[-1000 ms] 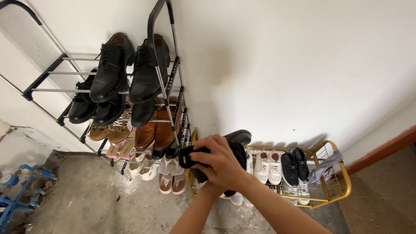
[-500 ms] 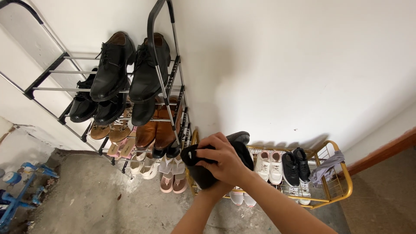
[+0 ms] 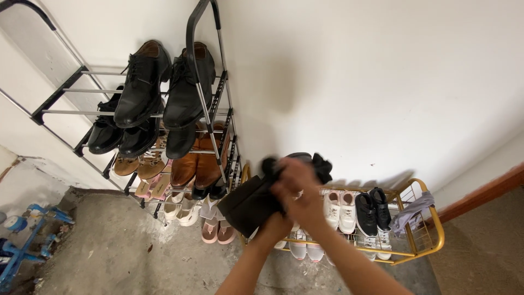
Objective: Cleaning and polishing a black leather dress shoe with a cloth.
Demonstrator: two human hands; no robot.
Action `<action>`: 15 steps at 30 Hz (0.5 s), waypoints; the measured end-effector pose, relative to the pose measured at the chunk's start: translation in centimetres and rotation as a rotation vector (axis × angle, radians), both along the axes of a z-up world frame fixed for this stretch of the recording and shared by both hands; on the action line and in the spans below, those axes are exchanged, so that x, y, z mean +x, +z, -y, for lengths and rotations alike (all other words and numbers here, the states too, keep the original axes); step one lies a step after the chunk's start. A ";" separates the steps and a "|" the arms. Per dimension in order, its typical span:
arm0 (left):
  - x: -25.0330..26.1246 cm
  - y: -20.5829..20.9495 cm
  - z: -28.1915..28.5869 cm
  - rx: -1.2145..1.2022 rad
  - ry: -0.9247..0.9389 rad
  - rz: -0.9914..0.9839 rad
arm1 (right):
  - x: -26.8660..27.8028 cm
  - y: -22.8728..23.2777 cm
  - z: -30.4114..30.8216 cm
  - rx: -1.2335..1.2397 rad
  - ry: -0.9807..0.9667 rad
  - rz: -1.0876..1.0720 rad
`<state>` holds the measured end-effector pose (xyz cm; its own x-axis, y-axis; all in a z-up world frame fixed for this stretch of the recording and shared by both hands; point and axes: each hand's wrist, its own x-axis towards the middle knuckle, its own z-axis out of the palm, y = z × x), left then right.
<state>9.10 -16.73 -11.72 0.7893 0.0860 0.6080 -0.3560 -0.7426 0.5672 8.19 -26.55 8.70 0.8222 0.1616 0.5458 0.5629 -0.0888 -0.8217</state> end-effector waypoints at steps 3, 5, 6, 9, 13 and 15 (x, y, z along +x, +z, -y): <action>-1.3 4.4 -0.2 -0.086 -0.289 -0.007 | -2.9 3.1 -1.3 -0.447 0.021 0.438; -1.7 5.4 -0.4 -0.115 -0.376 -0.004 | -0.6 0.7 0.0 -0.441 0.065 0.415; -2.1 6.0 -0.5 -0.143 -0.470 -0.008 | 0.3 -0.5 0.6 -0.435 0.102 0.385; -3.5 6.9 -0.1 -0.697 -0.243 -0.498 | 4.0 -2.3 3.2 -0.349 -0.038 0.301; -5.6 11.4 -0.6 -0.807 -0.206 -0.601 | 6.9 -3.6 6.1 -0.321 -0.244 0.079; -5.8 11.5 -1.5 -0.984 -0.161 -0.608 | 7.0 -3.2 7.0 -0.213 -0.477 -0.246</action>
<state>3.27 -15.22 -0.26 0.9722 0.1820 -0.1472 0.1222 0.1419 0.9823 15.23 -33.54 5.53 0.9295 -0.1729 0.3257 0.2150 -0.4636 -0.8596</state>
